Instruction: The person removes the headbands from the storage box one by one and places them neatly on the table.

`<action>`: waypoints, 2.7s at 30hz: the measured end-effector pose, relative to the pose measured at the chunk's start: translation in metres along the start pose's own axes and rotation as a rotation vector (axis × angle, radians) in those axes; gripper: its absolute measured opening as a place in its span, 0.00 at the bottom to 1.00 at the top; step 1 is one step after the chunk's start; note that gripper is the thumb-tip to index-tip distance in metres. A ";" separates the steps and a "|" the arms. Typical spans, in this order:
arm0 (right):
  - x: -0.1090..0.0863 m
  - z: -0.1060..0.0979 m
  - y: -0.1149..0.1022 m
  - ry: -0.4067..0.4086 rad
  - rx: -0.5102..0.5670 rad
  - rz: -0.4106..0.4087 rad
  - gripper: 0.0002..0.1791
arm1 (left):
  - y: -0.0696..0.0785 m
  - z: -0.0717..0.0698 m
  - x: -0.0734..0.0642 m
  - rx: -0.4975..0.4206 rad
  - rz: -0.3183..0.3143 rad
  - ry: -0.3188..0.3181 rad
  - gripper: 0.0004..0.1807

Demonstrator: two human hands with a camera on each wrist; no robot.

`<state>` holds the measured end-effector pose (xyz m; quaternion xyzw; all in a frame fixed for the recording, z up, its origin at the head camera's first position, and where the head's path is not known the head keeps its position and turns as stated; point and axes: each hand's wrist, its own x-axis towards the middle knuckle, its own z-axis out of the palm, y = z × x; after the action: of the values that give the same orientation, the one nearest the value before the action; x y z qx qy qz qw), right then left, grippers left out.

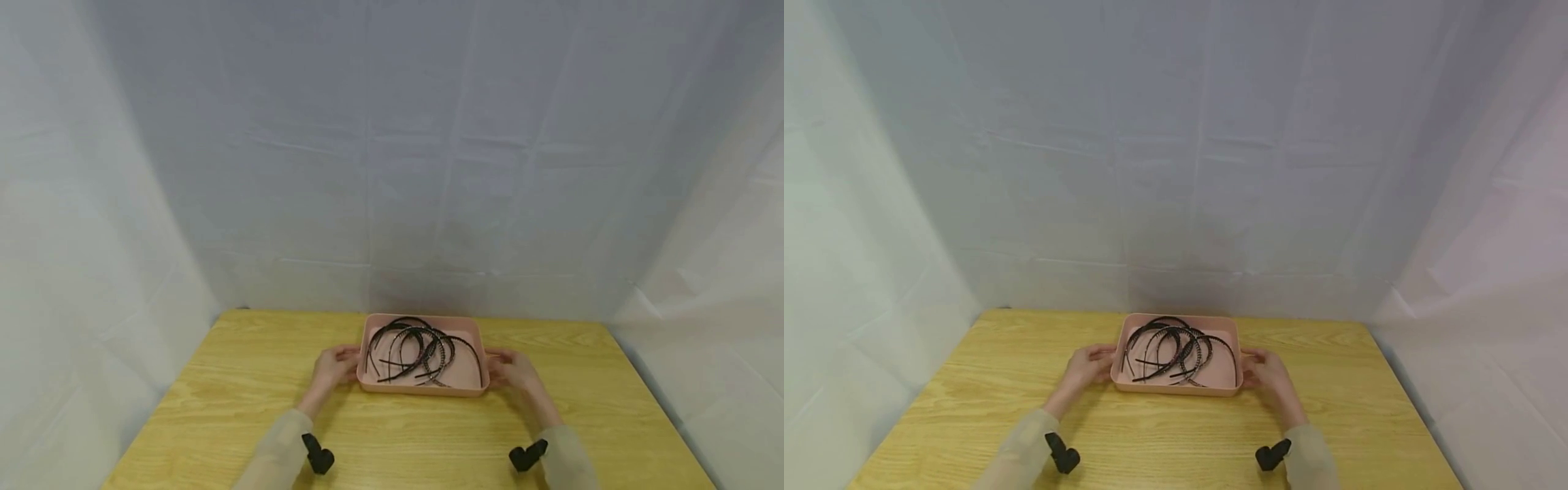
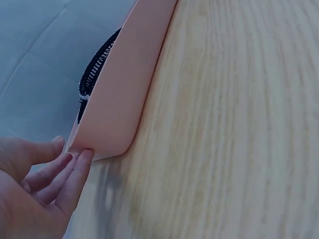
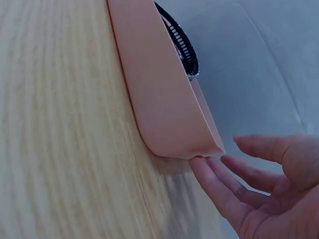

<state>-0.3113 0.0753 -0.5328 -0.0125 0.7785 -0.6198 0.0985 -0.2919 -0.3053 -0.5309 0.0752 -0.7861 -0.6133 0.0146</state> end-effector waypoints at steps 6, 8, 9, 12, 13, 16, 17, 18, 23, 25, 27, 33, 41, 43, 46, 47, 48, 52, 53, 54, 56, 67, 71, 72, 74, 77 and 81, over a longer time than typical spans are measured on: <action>0.013 -0.001 -0.006 0.017 -0.036 0.031 0.24 | 0.009 0.001 0.006 0.041 -0.009 0.000 0.17; 0.015 -0.001 -0.007 0.008 -0.050 0.023 0.25 | 0.011 0.001 0.007 0.046 -0.012 -0.002 0.17; 0.015 -0.001 -0.007 0.013 -0.046 0.027 0.26 | 0.011 0.001 0.007 0.044 -0.013 -0.004 0.17; 0.015 0.001 -0.007 0.009 -0.039 0.016 0.27 | 0.011 0.000 0.008 0.031 -0.014 -0.009 0.17; 0.014 0.001 -0.007 0.010 -0.041 0.012 0.27 | 0.012 0.000 0.007 0.029 -0.015 -0.009 0.17; 0.012 0.002 -0.007 0.010 -0.039 -0.003 0.27 | 0.012 -0.001 0.005 0.015 -0.027 -0.011 0.17; 0.011 0.002 -0.007 0.010 -0.035 -0.008 0.27 | 0.012 -0.001 0.005 0.012 -0.032 -0.014 0.17; 0.011 0.002 -0.007 0.012 -0.033 -0.010 0.27 | 0.012 -0.001 0.004 0.003 -0.042 -0.015 0.17; 0.008 0.002 -0.003 0.023 -0.050 -0.018 0.27 | 0.011 -0.003 -0.001 -0.019 -0.053 -0.035 0.17; 0.007 0.001 -0.002 0.025 -0.067 -0.026 0.27 | 0.009 -0.003 -0.003 -0.025 -0.054 -0.036 0.18; 0.005 0.001 -0.001 0.032 -0.076 -0.029 0.26 | 0.007 -0.003 -0.004 -0.033 -0.053 -0.038 0.18; -0.003 0.002 -0.001 0.039 -0.068 -0.032 0.26 | 0.003 -0.003 -0.010 -0.052 -0.042 -0.047 0.18; -0.010 0.003 0.001 0.067 -0.168 -0.062 0.24 | 0.002 -0.004 -0.019 -0.077 -0.023 -0.051 0.18; -0.010 0.003 0.001 0.082 -0.189 -0.059 0.23 | 0.002 -0.003 -0.019 -0.082 -0.031 -0.051 0.18; -0.011 0.003 0.002 0.088 -0.206 -0.060 0.22 | 0.003 -0.003 -0.020 -0.077 -0.036 -0.055 0.19; -0.011 0.003 0.002 0.085 -0.202 -0.062 0.22 | 0.003 -0.003 -0.019 -0.074 -0.035 -0.057 0.19; -0.011 0.003 0.002 0.083 -0.194 -0.059 0.22 | 0.002 -0.003 -0.019 -0.071 -0.035 -0.058 0.19; -0.011 0.003 0.001 0.089 -0.193 -0.057 0.23 | 0.000 -0.003 -0.017 -0.065 -0.031 -0.061 0.18; -0.011 0.003 0.001 0.089 -0.201 -0.058 0.23 | -0.001 -0.003 -0.017 -0.066 -0.031 -0.061 0.18; -0.011 0.003 0.001 0.094 -0.217 -0.061 0.23 | -0.002 -0.003 -0.016 -0.068 -0.029 -0.061 0.18; -0.010 0.004 0.001 0.100 -0.245 -0.068 0.23 | -0.002 -0.004 -0.016 -0.074 -0.027 -0.062 0.18; -0.010 0.004 0.003 0.099 -0.236 -0.086 0.24 | 0.000 -0.008 -0.017 -0.100 -0.041 -0.096 0.19; -0.010 0.003 0.003 0.080 -0.206 -0.085 0.24 | 0.002 -0.008 -0.018 -0.096 -0.038 -0.107 0.19; -0.009 0.003 0.003 0.081 -0.213 -0.086 0.24 | 0.002 -0.008 -0.017 -0.093 -0.035 -0.109 0.20; -0.008 0.003 0.003 0.080 -0.222 -0.088 0.25 | 0.002 -0.009 -0.017 -0.088 -0.032 -0.112 0.20; -0.008 0.003 0.003 0.082 -0.223 -0.084 0.24 | 0.002 -0.009 -0.017 -0.088 -0.029 -0.120 0.20; -0.010 0.005 0.002 0.086 -0.211 -0.073 0.24 | 0.002 -0.010 -0.017 -0.093 -0.030 -0.135 0.21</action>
<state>-0.3009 0.0726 -0.5343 -0.0247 0.8418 -0.5376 0.0404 -0.2743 -0.3121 -0.5254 0.0448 -0.7548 -0.6529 -0.0439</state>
